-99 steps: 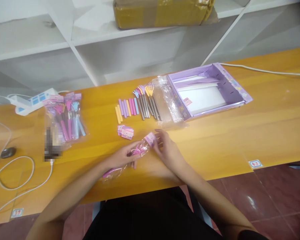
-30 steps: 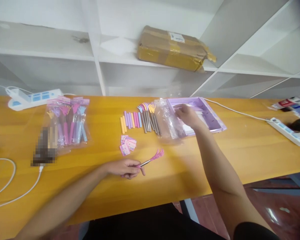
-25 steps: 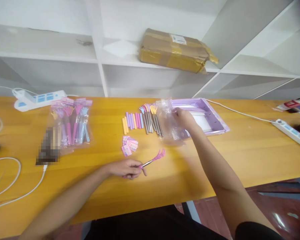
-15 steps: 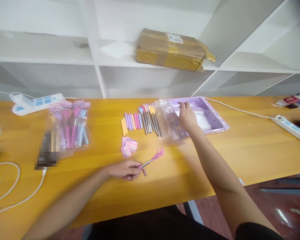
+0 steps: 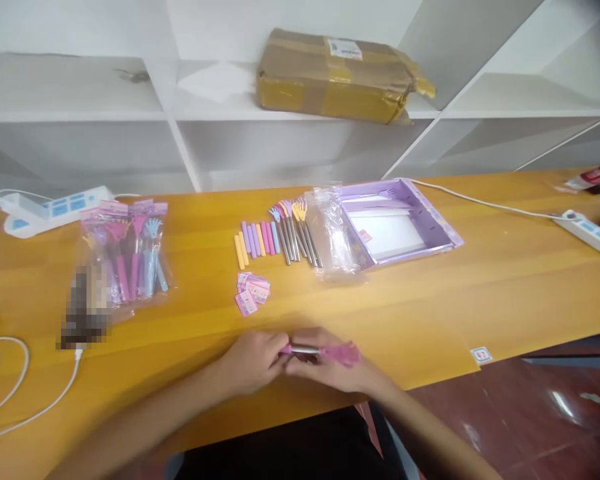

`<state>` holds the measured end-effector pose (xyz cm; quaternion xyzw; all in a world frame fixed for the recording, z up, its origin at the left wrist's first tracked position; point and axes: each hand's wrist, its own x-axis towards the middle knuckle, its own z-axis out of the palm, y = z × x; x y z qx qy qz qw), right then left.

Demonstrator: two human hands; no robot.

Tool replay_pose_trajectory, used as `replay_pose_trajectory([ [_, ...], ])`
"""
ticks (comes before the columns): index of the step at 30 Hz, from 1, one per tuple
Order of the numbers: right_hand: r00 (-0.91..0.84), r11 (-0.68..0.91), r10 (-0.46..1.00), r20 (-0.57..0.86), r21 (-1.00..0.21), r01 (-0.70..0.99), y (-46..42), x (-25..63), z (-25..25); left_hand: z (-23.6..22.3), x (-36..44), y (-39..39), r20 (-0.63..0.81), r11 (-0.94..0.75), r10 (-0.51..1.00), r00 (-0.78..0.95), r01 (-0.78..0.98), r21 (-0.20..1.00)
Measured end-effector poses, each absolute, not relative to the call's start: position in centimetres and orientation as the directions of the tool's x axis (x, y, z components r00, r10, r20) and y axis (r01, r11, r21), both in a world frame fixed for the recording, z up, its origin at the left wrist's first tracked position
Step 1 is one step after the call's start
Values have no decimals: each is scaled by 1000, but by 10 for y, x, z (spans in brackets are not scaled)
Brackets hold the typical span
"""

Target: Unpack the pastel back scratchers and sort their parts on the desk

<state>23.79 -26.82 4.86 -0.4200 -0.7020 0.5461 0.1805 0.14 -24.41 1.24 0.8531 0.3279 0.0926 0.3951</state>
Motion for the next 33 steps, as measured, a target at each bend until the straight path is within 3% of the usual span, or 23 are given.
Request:
replay_pose_trajectory([
  [4,-451,-163,859,-244,-964,211,-288,214,24,5,3,-256,105,-739,612,784,519,430],
  [8,-342,-320,886,-314,-947,41,-298,200,5,2,0,-251,156,-798,592,791,548,249],
  [13,-346,-422,862,-370,-903,-85,-299,195,5,14,0,-242,108,-735,660,744,609,298],
  [17,-349,-399,867,-355,-915,-61,-300,202,22,23,-1,-241,96,-727,664,742,610,316],
  [26,-461,-322,840,-286,-947,-1,-300,220,51,36,-17,-246,164,-797,601,783,570,200],
  [33,-463,-290,835,-298,-953,91,-302,218,63,37,-33,-253,52,-737,637,769,588,333],
])
